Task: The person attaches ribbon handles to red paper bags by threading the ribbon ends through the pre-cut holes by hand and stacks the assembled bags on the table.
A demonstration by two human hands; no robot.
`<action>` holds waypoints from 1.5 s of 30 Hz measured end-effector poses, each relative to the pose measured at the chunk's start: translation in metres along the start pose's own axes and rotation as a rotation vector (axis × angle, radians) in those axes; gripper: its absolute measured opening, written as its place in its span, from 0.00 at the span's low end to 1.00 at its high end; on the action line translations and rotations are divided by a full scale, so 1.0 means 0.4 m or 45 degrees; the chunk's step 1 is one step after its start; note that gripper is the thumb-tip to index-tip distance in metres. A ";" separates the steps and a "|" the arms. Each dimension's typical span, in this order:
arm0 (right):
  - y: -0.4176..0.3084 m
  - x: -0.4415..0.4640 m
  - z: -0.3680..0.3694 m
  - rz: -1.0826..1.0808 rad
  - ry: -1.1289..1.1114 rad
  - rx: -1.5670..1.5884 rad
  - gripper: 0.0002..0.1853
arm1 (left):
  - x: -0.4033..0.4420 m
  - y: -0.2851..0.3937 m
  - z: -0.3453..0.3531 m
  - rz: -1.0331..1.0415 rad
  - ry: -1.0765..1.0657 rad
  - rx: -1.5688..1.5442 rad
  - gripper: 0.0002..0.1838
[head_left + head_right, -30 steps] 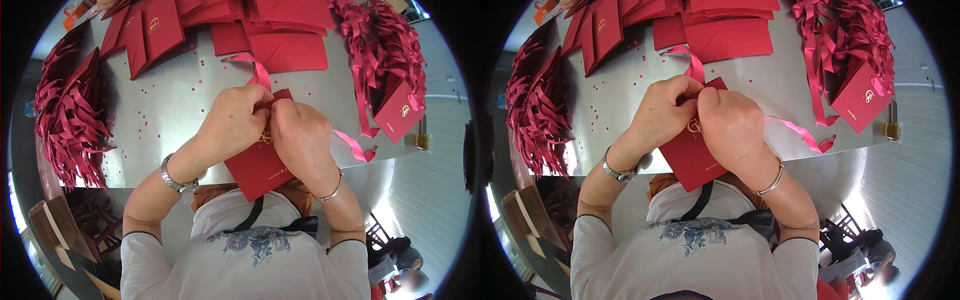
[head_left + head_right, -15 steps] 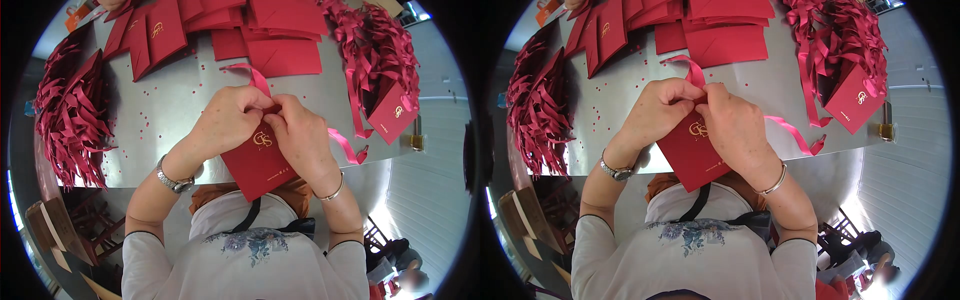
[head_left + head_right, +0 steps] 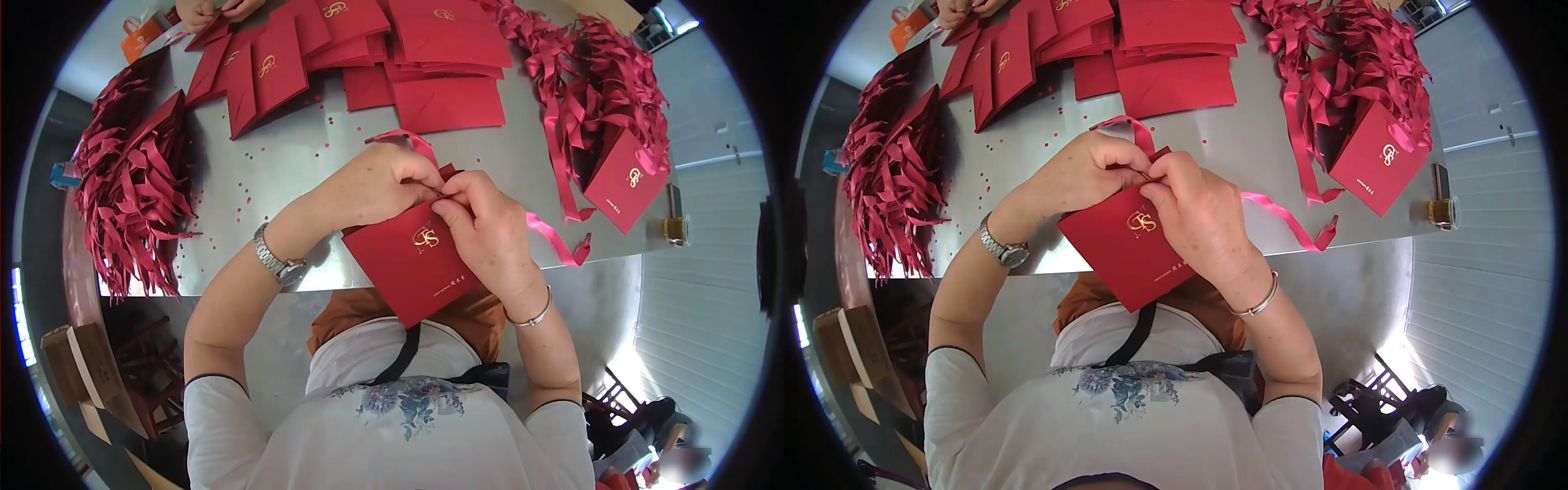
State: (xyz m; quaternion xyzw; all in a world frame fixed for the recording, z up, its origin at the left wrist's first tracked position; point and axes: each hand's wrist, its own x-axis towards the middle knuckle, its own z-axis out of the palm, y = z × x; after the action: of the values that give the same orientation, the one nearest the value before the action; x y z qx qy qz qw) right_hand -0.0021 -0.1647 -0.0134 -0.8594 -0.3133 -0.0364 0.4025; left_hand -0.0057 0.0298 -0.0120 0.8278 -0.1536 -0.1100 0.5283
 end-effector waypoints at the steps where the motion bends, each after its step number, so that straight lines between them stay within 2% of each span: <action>1: 0.002 -0.003 -0.001 0.014 -0.046 0.023 0.11 | -0.003 -0.002 0.001 0.057 0.023 0.047 0.08; 3: 0.014 -0.005 -0.001 0.028 -0.089 0.042 0.12 | -0.007 -0.013 0.007 0.119 0.045 0.095 0.08; 5: 0.037 -0.008 0.010 0.043 -0.099 -0.031 0.14 | -0.012 -0.027 0.011 0.183 0.277 0.266 0.07; 6: 0.043 -0.009 0.009 0.042 -0.097 -0.029 0.14 | -0.017 -0.029 0.000 0.214 0.437 0.495 0.06; 8: 0.058 -0.012 0.000 0.166 -0.164 -0.169 0.16 | -0.025 -0.070 -0.027 0.024 0.643 0.269 0.07; 9: 0.054 -0.011 -0.006 0.183 -0.189 -0.205 0.17 | -0.034 -0.085 -0.045 -0.056 0.721 0.284 0.08; 10: 0.054 -0.013 -0.005 0.187 -0.193 -0.199 0.17 | -0.049 -0.095 -0.054 -0.063 0.718 0.286 0.08; 12: 0.054 -0.006 -0.004 0.165 -0.191 -0.231 0.16 | -0.062 -0.097 -0.072 -0.293 0.683 0.360 0.11; 13: 0.053 -0.005 -0.004 0.166 -0.191 -0.228 0.16 | -0.073 -0.088 -0.067 -0.380 0.770 0.347 0.13; 14: 0.051 -0.005 -0.004 0.144 -0.189 -0.225 0.16 | -0.089 -0.074 -0.056 -0.384 0.766 0.349 0.13; 16: 0.051 -0.007 -0.006 0.136 -0.180 -0.222 0.16 | -0.121 -0.034 -0.023 0.006 0.923 0.624 0.14; 17: 0.050 -0.006 -0.006 0.134 -0.186 -0.231 0.15 | -0.136 -0.003 0.001 0.012 0.691 0.684 0.10; 19: 0.051 -0.006 -0.005 0.126 -0.193 -0.239 0.15 | -0.153 0.004 0.035 -0.116 0.425 0.567 0.10; 24: 0.038 -0.018 -0.029 0.111 -0.170 -0.242 0.22 | -0.150 -0.006 0.065 -0.172 0.429 0.472 0.12; 26: 0.023 -0.033 -0.085 0.150 -0.167 -0.267 0.24 | -0.147 -0.010 0.081 -0.182 0.580 0.298 0.11; 28: 0.037 -0.064 -0.148 0.201 -0.196 -0.210 0.29 | -0.142 -0.012 0.078 -0.177 0.582 0.285 0.10; 30: 0.047 -0.100 -0.226 0.413 -0.280 -0.015 0.30 | -0.139 -0.014 0.077 -0.181 0.594 0.263 0.10; 31: 0.058 -0.119 -0.261 0.410 -0.286 -0.020 0.30 | -0.136 -0.011 0.074 -0.234 0.594 0.181 0.09; 33: 0.083 -0.157 -0.322 0.679 -0.308 0.327 0.27 | -0.129 -0.007 0.068 -0.288 0.599 0.095 0.08; 34: 0.093 -0.177 -0.343 0.678 -0.315 0.325 0.27 | -0.126 -0.006 0.066 -0.299 0.600 0.168 0.08; 36: 0.114 -0.216 -0.367 0.644 -0.178 0.752 0.26 | -0.119 -0.005 0.061 -0.316 0.605 0.245 0.08; 38: 0.124 -0.249 -0.363 0.487 -0.044 1.077 0.26 | -0.116 -0.004 0.051 -0.376 0.544 0.313 0.09; 39: 0.142 -0.245 -0.347 0.180 -0.118 1.192 0.29 | -0.115 -0.002 0.045 -0.389 0.551 0.321 0.09; 42: 0.133 -0.214 -0.315 0.008 -0.147 1.391 0.31 | -0.116 0.000 0.031 -0.413 0.508 0.378 0.10; 43: 0.092 -0.213 -0.296 0.096 -0.016 1.409 0.28 | -0.118 -0.004 0.026 -0.404 0.487 0.347 0.10; 45: 0.087 -0.190 -0.274 0.024 0.038 1.323 0.26 | -0.126 -0.012 0.019 -0.408 0.477 0.318 0.11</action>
State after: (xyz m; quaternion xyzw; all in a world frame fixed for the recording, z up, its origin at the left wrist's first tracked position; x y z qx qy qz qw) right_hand -0.0224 -0.2984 0.0133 -0.5482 -0.2766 0.1154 0.7808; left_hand -0.0544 0.0438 -0.0187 0.9061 0.0673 -0.0175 0.4174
